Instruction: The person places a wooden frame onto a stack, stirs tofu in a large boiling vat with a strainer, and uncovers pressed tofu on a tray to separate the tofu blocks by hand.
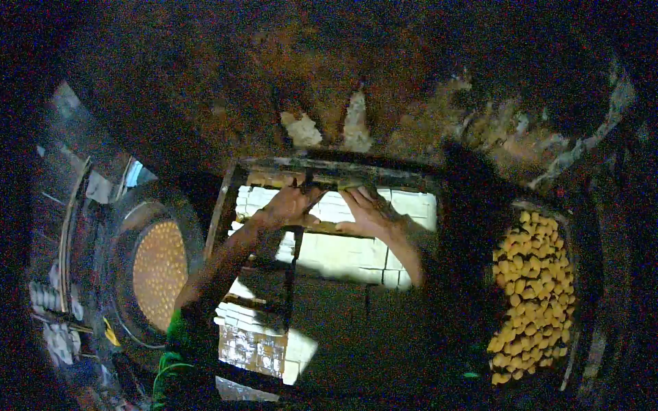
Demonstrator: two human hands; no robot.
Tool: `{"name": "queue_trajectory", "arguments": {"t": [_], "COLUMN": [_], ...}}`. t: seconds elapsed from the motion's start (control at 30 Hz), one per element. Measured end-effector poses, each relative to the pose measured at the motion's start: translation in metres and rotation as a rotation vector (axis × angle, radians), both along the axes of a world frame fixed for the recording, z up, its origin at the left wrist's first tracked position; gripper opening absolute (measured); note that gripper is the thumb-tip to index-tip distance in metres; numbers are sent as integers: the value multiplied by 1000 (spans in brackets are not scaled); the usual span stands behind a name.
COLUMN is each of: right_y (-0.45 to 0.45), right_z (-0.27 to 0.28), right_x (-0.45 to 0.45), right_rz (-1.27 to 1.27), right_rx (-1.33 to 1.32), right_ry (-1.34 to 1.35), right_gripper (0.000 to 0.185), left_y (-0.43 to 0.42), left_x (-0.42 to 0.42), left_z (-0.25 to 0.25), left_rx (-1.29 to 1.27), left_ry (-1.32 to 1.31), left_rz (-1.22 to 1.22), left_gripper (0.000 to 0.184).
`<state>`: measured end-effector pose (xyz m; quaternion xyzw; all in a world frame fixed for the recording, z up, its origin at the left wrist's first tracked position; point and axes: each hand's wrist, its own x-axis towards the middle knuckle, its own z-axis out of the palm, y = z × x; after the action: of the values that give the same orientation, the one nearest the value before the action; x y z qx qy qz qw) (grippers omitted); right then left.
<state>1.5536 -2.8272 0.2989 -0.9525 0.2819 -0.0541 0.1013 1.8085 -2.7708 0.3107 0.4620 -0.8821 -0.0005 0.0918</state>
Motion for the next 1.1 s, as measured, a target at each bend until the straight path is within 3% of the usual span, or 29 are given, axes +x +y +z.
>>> {"name": "queue_trajectory", "arguments": {"t": [0.03,0.07,0.1,0.17,0.2,0.23,0.3,0.33,0.37,0.47,0.5,0.57,0.7,0.73,0.83,0.9,1.07,1.1], "right_y": [1,2,7,15,26,33,45,53,68,91,98,106,85,72,46,42,42,43], "right_z": [-9,9,8,22,31,25,9,11,10,-11,-6,-14,-18,-10,-15,-3,-11,-16], "right_x": [0,3,5,-3,-6,-11,-26,-30,-28,-27,-30,-29,-10,-7,-14,-15,-19,-23], "right_rz": [-17,23,-34,5,7,6,-54,59,-19,-110,-56,-1,-221,-286,-295,-173,-79,-33], "right_rx": [-116,1,-41,-157,-284,-288,-166,-220,-239,-475,-732,-977,-213,165,571,617,623,689], "right_ry": [-10,11,33,51,-173,-177,-297,-71,-80,-199,-55,96,-217,22,151,159,149,-8], "right_gripper": [95,95,95,96,77,77,40,12,11,13,16,18,26,43,57,51,42,41], "left_y": [1,1,0,23,38,52,80,85,88,89,89,94,79,71,61,61,64,64], "left_x": [0,-1,-6,-10,-20,-30,-47,-48,-49,-63,-66,-68,-69,-67,-59,-56,-53,-53], "left_z": [0,8,10,15,30,42,31,1,-28,-21,-24,-31,-19,-18,-8,0,6,6], "left_rx": [-61,269,402,23,-55,-139,23,-98,-218,-301,-311,-244,-81,29,201,334,342,380], "left_ry": [-60,1,-108,30,77,124,143,60,-22,-178,-232,-171,38,97,181,235,323,364], "left_rz": [-9,50,139,96,126,157,188,97,4,-1,15,11,-7,-11,-42,-107,-165,-147], "left_gripper": [95,95,94,75,67,60,38,34,30,32,35,35,35,36,36,35,40,42]}}
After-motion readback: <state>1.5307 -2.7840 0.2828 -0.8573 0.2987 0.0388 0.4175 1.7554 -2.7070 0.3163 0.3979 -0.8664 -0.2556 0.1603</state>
